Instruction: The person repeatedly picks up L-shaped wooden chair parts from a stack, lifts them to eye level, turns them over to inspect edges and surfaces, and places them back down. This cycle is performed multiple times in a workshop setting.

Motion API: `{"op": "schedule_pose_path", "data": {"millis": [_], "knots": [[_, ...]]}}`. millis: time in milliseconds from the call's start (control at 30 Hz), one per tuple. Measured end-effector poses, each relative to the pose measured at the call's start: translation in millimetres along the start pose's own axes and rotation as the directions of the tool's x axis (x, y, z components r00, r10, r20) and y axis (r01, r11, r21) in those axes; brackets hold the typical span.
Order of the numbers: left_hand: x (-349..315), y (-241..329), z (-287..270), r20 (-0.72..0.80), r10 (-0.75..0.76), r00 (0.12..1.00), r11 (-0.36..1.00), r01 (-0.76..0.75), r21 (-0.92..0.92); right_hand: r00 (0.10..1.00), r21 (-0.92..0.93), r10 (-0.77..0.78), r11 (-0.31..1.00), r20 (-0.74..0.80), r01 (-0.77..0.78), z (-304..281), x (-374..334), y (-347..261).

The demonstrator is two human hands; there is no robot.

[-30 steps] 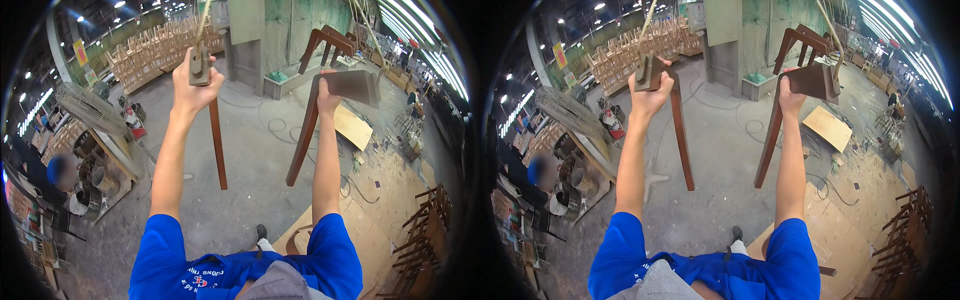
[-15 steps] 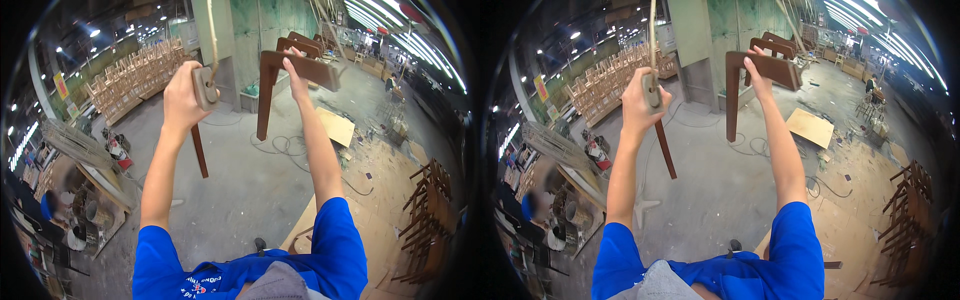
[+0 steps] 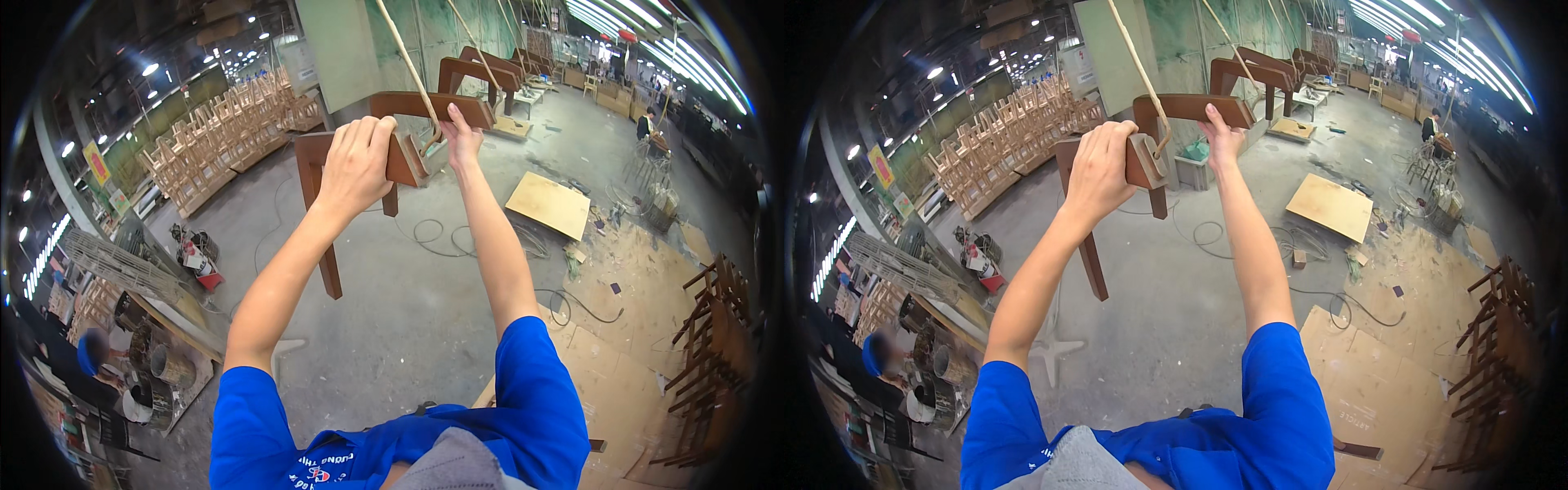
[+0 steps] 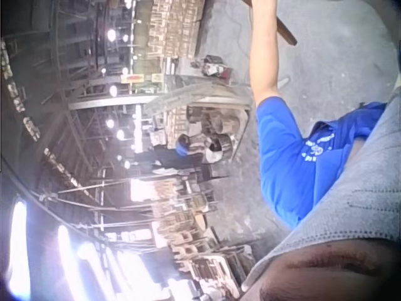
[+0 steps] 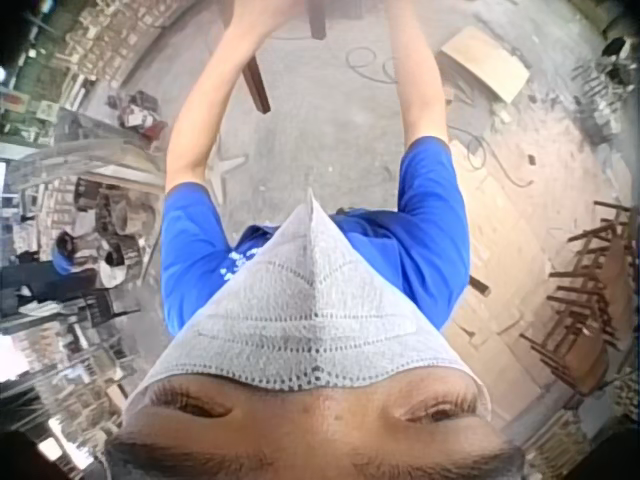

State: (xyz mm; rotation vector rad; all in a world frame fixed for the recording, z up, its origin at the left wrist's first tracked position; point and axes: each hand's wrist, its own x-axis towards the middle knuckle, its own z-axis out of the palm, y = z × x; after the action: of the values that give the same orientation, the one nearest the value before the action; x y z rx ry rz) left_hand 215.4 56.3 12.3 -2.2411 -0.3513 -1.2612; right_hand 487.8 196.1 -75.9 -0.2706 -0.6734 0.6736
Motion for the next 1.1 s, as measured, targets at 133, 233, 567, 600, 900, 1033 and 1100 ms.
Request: {"op": "schedule_pose_path", "data": {"millis": [133, 233, 567, 600, 900, 1033, 1100], "knots": [[4.9, -19.6, 44.0, 0.005, 0.028, 1.0, 0.998, -0.028, 0.061, 0.998, 0.053, 0.034, 0.998, 0.044, -0.037, -9.7, 36.4, 26.2], [5.4, -33.5, 69.5, 0.052, 0.036, 0.998, 0.996, -0.04, 0.083, 0.992, 0.057, 0.111, 0.992, 0.066, -0.114, -17.2, 59.6, 46.9], [10.4, -71.4, 125.3, 0.126, 0.018, 0.992, 0.996, -0.029, 0.086, 0.904, -0.062, 0.425, 0.904, 0.039, -0.423, -35.8, 50.0, 70.2], [10.3, -72.9, 128.5, 0.133, 0.026, 0.991, 0.992, -0.041, 0.115, 0.902, -0.079, 0.428, 0.903, 0.059, -0.423, -33.5, 39.0, 68.1], [5.5, -77.1, 147.5, 0.002, 0.033, 0.999, 0.992, -0.033, 0.124, 0.872, 0.182, 0.141, 0.951, 0.468, -0.251, -41.9, -38.9, 31.6], [5.7, -68.9, 152.6, -0.082, 0.022, 0.996, 0.977, -0.004, 0.212, 0.805, 0.166, -0.098, 0.986, 0.586, -0.001, -40.6, -50.4, 33.2], [5.5, -64.3, 151.4, -0.112, 0.021, 0.993, 0.978, 0.003, 0.209, 0.794, -0.032, -0.172, 0.972, 0.584, 0.234, -29.7, -57.8, 35.8]]}}
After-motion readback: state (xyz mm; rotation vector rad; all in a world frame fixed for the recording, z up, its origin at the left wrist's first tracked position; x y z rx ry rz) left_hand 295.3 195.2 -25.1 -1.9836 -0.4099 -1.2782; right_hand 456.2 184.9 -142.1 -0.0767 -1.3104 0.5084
